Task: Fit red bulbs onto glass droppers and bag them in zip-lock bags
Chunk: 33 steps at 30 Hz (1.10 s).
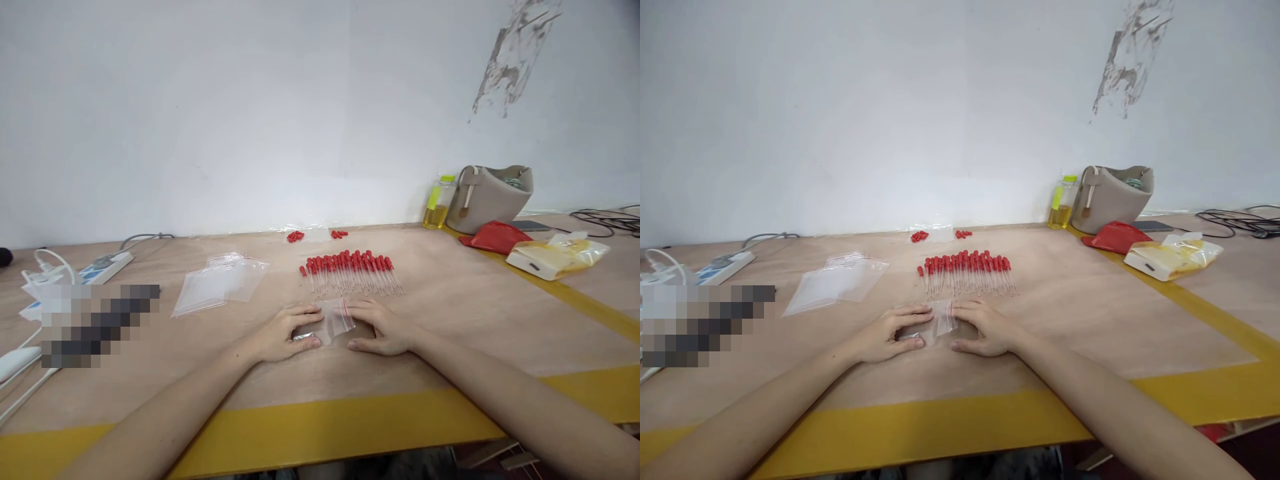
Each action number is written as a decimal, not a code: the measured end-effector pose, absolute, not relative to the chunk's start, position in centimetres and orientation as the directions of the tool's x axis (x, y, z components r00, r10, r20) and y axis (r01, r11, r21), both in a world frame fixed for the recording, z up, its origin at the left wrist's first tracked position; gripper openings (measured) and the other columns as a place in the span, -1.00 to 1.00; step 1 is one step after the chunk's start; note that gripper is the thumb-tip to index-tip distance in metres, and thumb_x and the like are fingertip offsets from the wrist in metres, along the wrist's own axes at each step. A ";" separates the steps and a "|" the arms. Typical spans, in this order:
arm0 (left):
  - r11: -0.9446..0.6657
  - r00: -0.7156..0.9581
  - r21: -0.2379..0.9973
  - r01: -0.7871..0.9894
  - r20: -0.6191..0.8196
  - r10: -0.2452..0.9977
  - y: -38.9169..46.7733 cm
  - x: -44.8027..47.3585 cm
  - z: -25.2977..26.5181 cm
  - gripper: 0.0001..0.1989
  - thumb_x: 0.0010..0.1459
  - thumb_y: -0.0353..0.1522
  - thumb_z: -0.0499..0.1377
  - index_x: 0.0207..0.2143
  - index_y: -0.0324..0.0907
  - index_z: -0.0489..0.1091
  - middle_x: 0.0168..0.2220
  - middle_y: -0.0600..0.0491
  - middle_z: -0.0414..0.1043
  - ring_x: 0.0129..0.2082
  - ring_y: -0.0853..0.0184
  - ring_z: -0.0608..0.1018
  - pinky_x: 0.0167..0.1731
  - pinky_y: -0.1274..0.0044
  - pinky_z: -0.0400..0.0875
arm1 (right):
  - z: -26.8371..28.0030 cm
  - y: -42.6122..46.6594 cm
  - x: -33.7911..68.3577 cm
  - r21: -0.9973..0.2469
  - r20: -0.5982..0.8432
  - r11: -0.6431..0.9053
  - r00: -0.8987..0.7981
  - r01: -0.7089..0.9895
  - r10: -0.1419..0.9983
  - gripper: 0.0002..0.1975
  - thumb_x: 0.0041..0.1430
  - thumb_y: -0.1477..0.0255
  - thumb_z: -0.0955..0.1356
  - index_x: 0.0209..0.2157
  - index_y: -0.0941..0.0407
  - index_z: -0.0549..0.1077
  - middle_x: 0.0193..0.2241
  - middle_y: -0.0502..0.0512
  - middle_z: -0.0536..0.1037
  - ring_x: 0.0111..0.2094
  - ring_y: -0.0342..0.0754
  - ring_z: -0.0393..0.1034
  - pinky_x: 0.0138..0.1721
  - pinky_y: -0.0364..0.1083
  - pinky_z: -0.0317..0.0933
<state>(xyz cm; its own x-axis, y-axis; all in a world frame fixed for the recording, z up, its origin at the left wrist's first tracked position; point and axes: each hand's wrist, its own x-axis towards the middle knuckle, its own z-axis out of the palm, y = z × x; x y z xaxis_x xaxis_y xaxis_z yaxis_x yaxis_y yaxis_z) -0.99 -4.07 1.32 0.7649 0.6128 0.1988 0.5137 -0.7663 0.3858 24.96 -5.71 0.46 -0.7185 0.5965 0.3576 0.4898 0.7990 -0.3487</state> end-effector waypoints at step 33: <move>-0.727 0.729 0.462 0.508 0.217 0.649 -3.5 -1.7 1.6 -0.66 0.19 -0.29 -0.04 0.01 -0.11 0.26 0.04 0.07 0.27 0.05 0.33 0.29 0.06 0.40 0.16 | 2.8 3.0 26.9 -0.560 0.405 0.294 -0.054 0.775 0.913 -0.71 0.02 0.25 0.25 -0.52 0.16 0.47 -0.57 0.04 0.45 -0.48 -0.10 0.31 -0.42 -0.15 0.13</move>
